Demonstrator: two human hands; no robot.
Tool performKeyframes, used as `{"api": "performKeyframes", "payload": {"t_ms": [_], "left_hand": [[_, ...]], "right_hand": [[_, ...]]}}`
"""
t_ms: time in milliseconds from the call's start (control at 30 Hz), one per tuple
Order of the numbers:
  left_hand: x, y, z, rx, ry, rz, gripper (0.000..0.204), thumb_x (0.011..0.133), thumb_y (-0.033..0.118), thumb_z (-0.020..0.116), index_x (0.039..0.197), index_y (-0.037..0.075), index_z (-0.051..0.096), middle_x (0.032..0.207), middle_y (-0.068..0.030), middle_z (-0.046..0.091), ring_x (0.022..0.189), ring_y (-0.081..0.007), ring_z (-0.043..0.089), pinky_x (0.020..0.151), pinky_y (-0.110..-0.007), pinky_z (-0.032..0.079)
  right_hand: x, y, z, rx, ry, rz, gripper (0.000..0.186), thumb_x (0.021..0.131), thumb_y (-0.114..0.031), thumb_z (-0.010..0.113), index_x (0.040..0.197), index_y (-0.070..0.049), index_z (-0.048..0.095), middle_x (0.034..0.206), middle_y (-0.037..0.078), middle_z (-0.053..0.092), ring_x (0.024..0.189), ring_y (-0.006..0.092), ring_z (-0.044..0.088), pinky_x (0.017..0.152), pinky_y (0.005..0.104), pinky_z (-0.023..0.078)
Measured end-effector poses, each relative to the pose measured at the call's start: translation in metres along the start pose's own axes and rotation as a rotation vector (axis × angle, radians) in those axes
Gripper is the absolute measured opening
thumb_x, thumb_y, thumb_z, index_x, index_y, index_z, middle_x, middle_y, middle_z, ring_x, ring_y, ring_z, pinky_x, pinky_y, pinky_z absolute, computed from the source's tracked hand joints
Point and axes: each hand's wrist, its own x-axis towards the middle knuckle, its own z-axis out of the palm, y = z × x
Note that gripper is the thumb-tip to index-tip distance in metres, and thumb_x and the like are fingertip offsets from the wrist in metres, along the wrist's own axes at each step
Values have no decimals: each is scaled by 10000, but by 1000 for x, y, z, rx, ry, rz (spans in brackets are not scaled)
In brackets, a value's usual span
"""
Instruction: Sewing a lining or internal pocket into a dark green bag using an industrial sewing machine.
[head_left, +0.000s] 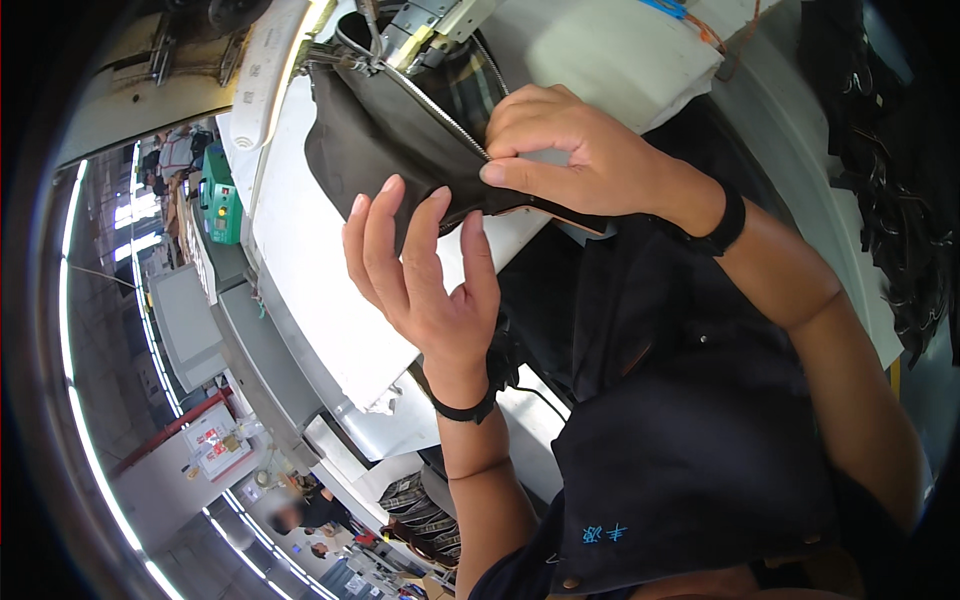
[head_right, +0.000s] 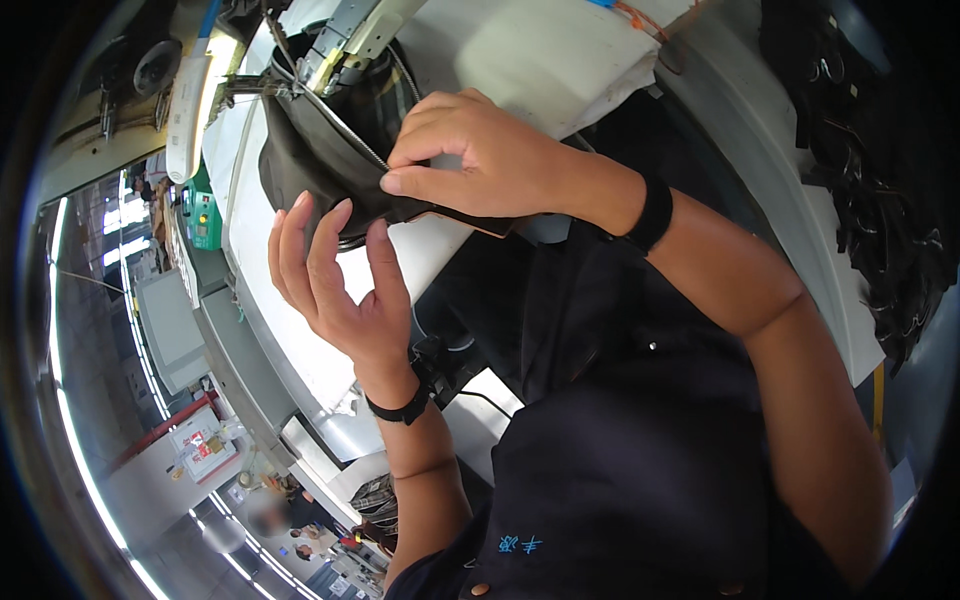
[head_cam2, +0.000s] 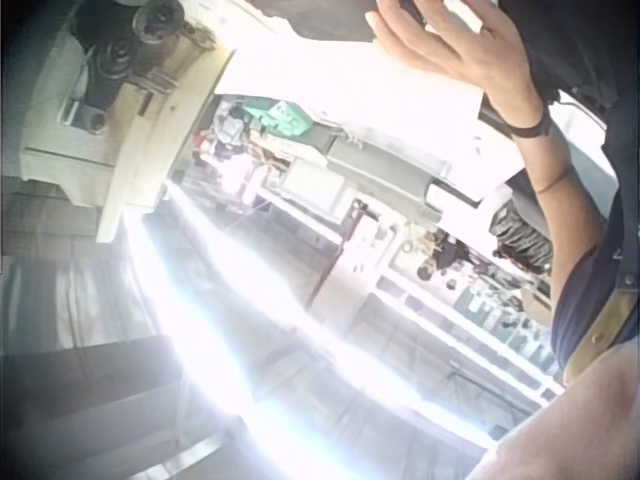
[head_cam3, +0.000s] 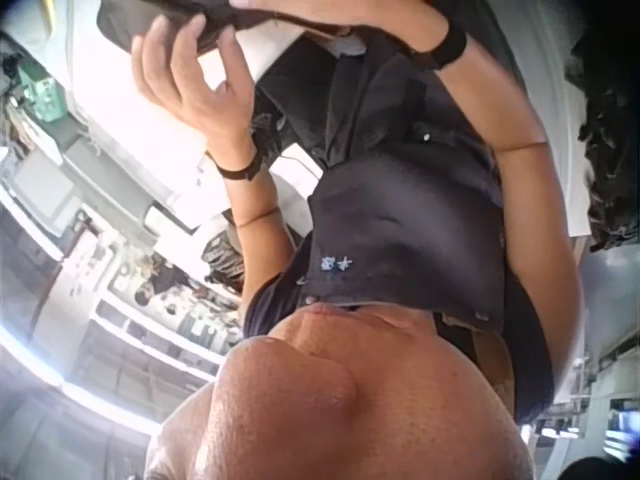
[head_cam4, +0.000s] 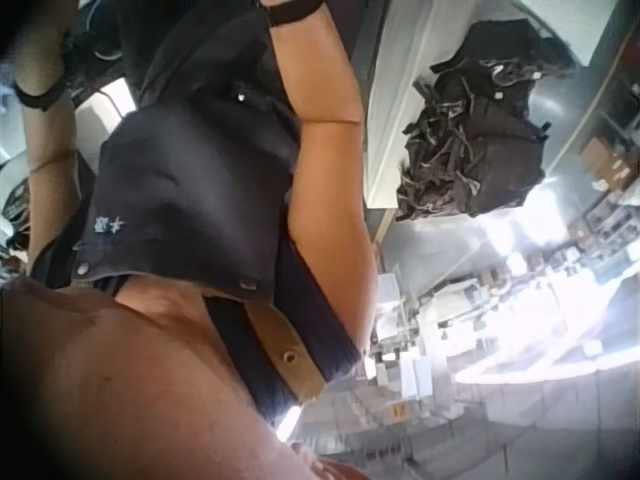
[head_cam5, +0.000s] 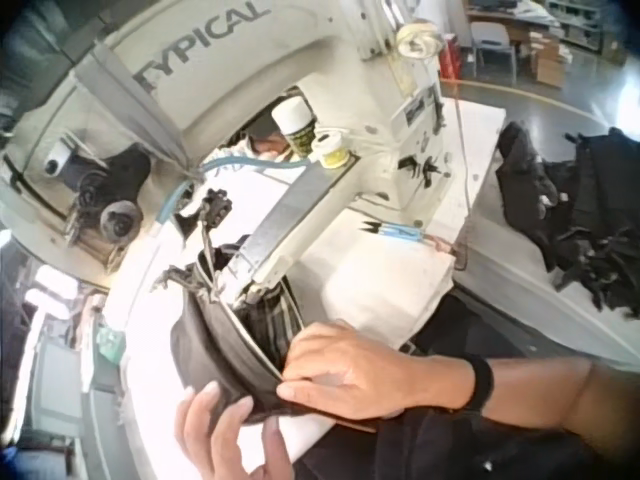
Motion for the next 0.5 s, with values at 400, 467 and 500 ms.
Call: {"api": "performKeyframes", "payload": {"t_ms": [400,467,500], "left_hand": [[3,-4,12,-30,-8,26,348,833,134,844,1156,83,725,1356,-125,628,1315,-370,525,1085,-458,437],[3,-5,13,-43,-8,22,359,825,130,848,1160,89,726,1365,-123,623,1318,-370,523,1083,-461,438],[2,-5,13,-40,-10,19,359,825,130,848,1160,89,726,1365,-123,623,1318,-370,523,1083,-461,438]], "right_hand": [[0,6,3,-162,21,-29,273,853,-185,820,822,-85,568,963,26,632,1008,237,570,946,370,415],[3,7,7,-113,47,-17,279,856,-236,809,825,-78,581,914,18,618,976,229,565,934,379,417],[4,7,9,-68,86,-27,299,859,-287,799,827,-72,594,866,11,603,944,221,559,921,387,419]]}}
